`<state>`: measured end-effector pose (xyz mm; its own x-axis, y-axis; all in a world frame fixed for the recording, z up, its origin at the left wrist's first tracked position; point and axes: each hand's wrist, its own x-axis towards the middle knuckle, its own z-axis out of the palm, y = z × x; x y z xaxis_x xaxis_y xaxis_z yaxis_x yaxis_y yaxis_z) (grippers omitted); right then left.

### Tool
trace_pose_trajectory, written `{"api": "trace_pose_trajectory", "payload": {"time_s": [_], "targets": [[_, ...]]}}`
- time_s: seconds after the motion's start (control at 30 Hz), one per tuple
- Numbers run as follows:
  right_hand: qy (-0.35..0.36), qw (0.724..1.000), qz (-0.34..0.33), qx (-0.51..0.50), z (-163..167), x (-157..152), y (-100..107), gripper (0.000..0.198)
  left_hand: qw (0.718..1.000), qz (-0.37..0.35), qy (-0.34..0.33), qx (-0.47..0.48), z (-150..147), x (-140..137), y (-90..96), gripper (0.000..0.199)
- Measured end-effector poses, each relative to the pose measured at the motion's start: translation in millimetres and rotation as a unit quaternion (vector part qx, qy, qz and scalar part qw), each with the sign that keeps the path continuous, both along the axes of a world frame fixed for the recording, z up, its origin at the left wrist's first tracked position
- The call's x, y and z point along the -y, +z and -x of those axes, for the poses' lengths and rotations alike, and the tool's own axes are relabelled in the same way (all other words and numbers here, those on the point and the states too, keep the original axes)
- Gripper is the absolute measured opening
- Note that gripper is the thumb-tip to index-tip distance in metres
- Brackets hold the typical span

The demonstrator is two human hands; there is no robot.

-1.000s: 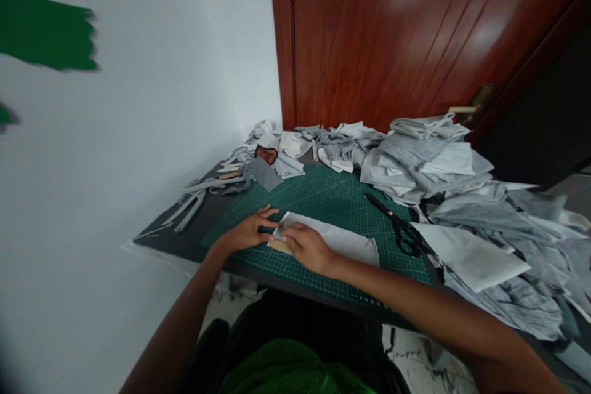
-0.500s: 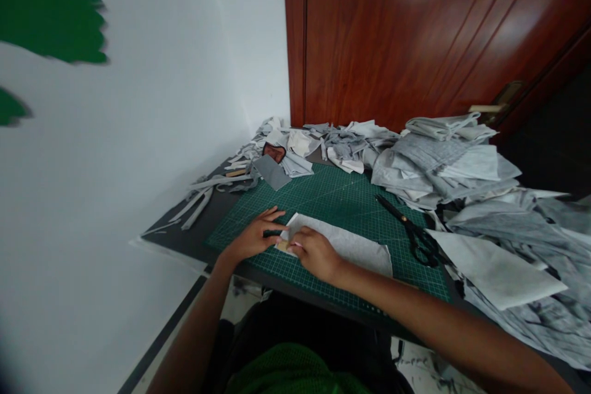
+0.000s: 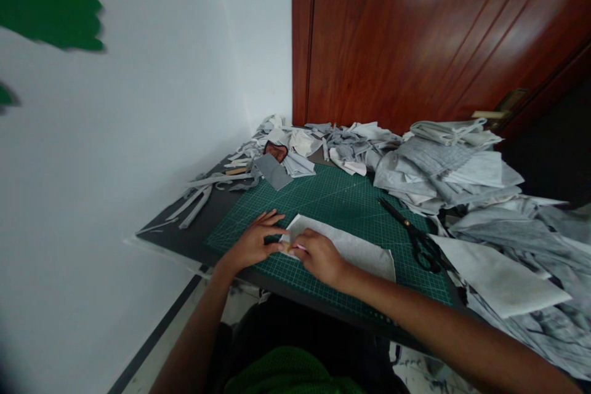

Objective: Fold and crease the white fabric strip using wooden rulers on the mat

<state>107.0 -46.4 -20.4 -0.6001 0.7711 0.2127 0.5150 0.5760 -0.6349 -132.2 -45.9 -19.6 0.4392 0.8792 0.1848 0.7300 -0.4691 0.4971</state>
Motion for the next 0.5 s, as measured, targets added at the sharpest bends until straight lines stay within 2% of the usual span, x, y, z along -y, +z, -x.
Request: {"api": "trace_pose_trajectory", "payload": {"time_s": [0.33,0.5], "targets": [[0.014,1.000,0.012,-0.017,-3.7,-8.4,2.0,0.001,0.999,0.017,-0.019,0.024,4.2,-0.7,-0.6,0.027],[-0.006,0.998,-0.003,-0.067,0.5,-13.9,0.3,0.010,0.999,0.010,-0.016,0.029,3.8,0.2,-0.6,0.027]]}}
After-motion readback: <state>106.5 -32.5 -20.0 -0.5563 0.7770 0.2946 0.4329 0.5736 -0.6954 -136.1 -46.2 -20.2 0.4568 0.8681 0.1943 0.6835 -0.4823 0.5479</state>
